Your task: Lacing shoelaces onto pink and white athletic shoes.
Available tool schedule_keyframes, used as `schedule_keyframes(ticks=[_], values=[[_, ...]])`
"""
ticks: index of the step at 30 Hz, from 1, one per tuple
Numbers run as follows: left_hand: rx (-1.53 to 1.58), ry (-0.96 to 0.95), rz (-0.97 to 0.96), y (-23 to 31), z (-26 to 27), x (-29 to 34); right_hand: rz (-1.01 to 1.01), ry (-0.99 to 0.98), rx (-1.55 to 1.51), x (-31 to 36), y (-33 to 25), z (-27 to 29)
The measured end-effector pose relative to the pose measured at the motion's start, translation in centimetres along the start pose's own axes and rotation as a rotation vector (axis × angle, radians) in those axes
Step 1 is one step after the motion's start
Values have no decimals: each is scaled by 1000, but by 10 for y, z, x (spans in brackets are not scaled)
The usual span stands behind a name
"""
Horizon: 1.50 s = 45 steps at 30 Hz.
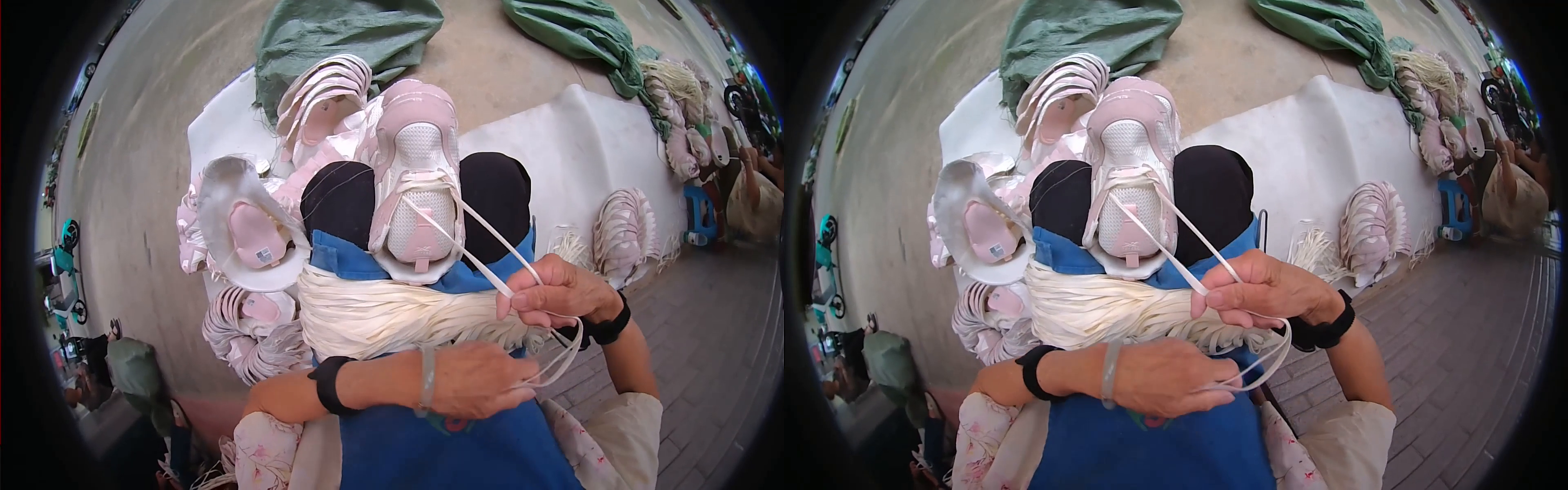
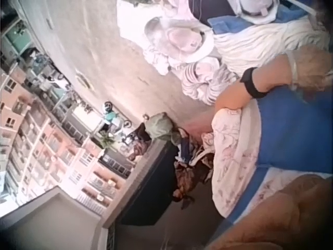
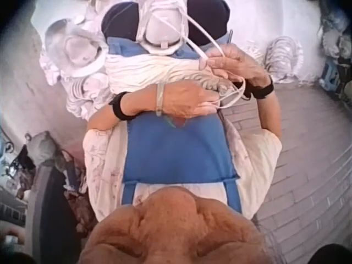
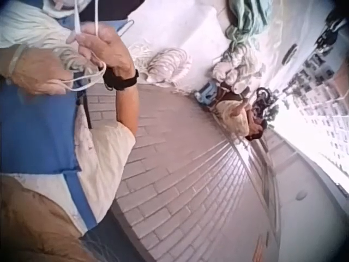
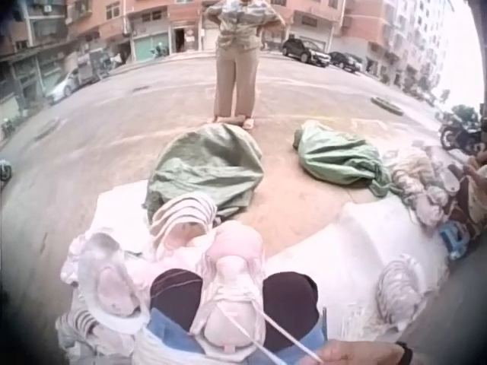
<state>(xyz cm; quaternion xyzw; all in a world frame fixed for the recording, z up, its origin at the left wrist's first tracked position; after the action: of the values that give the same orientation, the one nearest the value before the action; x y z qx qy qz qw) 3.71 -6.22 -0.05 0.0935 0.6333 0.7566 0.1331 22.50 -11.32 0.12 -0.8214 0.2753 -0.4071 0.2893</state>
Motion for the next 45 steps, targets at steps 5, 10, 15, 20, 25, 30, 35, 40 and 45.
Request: schedule_keyframes(ticks=[5, 10, 15, 20, 25, 30, 35, 40, 45], values=[[301, -59, 327, -32, 40, 55, 24, -46, 187, -33, -10, -18], [1068, 525, 376, -49, 51, 74, 167, -91, 428, -57, -4, -37], [1466, 884, 373, -65, 58, 52, 462, -14, 993, -95, 14, -60], [1303, 947, 269, -79, 47, 68, 317, 141, 930, -65, -14, -42], [693, 1004, 523, -67, 43, 67, 604, 927, 1010, -88, -15, 0], [244, 1183, 462, -69, 46, 74, 645, 965, 1179, -111, -14, 4], [-249, 1319, 432, -70, 81, 74, 674, 940, 1395, -119, -14, 7], [-658, 1280, 364, -78, 97, 59, 672, 924, 1450, -117, -15, 6], [-795, 1203, 404, -75, 98, 49, 681, 970, 1606, -121, -11, 4]])
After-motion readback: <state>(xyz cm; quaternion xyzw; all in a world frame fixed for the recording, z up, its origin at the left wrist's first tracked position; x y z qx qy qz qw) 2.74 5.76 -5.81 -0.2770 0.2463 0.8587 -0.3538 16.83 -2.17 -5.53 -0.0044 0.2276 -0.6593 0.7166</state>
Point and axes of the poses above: each hand's wrist, its own x-axis away from the middle knuckle, its own z-axis out of the back of the hand, y = z × x, the point moved 1 cm from there along -x, towards the middle knuckle, and after that the axes turned 2 degrees about z, right-handed, at the moved point
